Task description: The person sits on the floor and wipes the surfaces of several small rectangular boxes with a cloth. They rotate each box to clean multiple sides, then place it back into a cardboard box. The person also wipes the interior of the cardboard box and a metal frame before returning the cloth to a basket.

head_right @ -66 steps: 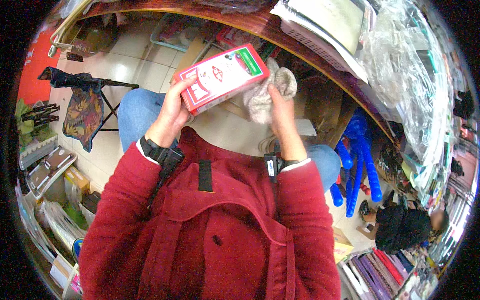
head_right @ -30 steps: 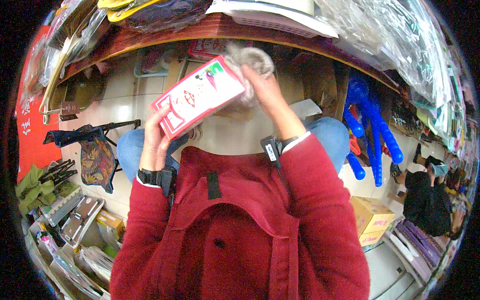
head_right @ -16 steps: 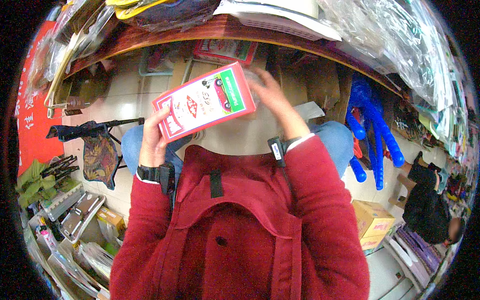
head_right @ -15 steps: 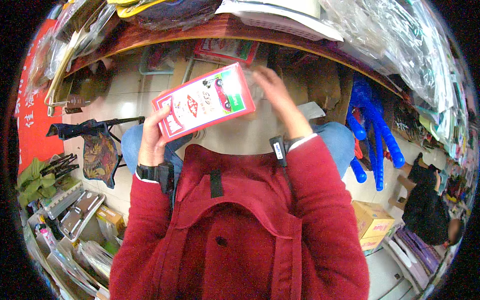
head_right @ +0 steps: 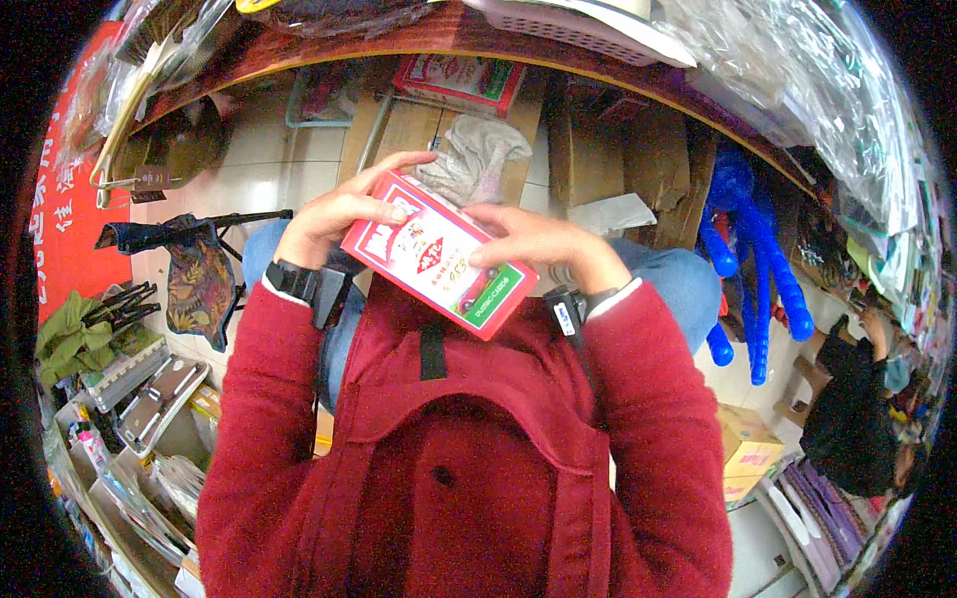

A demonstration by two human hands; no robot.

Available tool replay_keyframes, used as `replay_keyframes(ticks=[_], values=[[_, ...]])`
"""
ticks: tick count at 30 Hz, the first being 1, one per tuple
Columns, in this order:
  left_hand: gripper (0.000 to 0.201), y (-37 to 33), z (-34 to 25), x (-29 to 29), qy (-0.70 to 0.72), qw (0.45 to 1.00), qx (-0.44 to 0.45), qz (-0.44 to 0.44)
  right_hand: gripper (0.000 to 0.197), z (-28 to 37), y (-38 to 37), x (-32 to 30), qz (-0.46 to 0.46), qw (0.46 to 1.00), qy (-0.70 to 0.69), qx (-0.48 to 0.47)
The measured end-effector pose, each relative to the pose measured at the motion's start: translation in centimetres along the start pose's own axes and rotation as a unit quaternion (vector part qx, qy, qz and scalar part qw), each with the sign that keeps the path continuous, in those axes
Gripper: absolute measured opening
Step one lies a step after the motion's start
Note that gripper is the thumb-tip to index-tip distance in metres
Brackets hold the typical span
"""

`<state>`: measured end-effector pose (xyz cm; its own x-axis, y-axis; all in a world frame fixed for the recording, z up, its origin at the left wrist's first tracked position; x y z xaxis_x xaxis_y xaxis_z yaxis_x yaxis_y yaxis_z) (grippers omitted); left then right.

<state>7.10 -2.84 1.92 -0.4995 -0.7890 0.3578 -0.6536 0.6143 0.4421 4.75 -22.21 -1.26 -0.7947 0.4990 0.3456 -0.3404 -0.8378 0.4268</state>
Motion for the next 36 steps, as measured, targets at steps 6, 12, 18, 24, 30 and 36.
replay_keyframes(ticks=[6,12,18,24,30,36], values=[[0.088,-0.8,0.7,-1.8,0.036,0.997,0.063,-0.023,0.089,-1.2,0.4,-0.1,-0.067,0.995,-0.071,-0.016],[0.073,-0.6,1.0,-2.3,0.162,0.972,0.098,-0.140,0.092,-1.1,0.0,-2.3,-0.194,0.969,-0.132,-0.070],[0.060,-2.0,2.5,1.4,0.161,0.976,0.094,-0.111,0.086,-0.2,-0.8,-2.4,-0.209,0.958,-0.143,-0.137],[0.065,-2.0,2.0,1.2,0.167,0.975,0.095,-0.112,0.088,0.7,-1.0,-2.1,-0.188,0.972,-0.094,-0.104],[0.082,-2.0,1.1,1.5,0.040,0.989,0.105,-0.100,0.099,4.6,0.8,-3.1,-0.247,0.950,-0.042,-0.188],[0.092,-2.0,0.4,2.6,-0.071,0.986,0.121,-0.086,0.088,7.4,3.3,-2.1,-0.296,0.912,0.187,-0.214]])
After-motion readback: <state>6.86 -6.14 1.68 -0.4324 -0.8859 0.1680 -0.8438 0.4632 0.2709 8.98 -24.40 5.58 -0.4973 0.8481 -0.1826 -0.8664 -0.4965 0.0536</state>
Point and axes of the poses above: each hand's wrist, its own y-axis away from the middle knuckle, its own x-axis out of the palm, z = x × y, the point moved 6 cm from there along -y, towards the middle knuckle, and after that the axes turned 1 degree about -z, right-handed, at the moved point
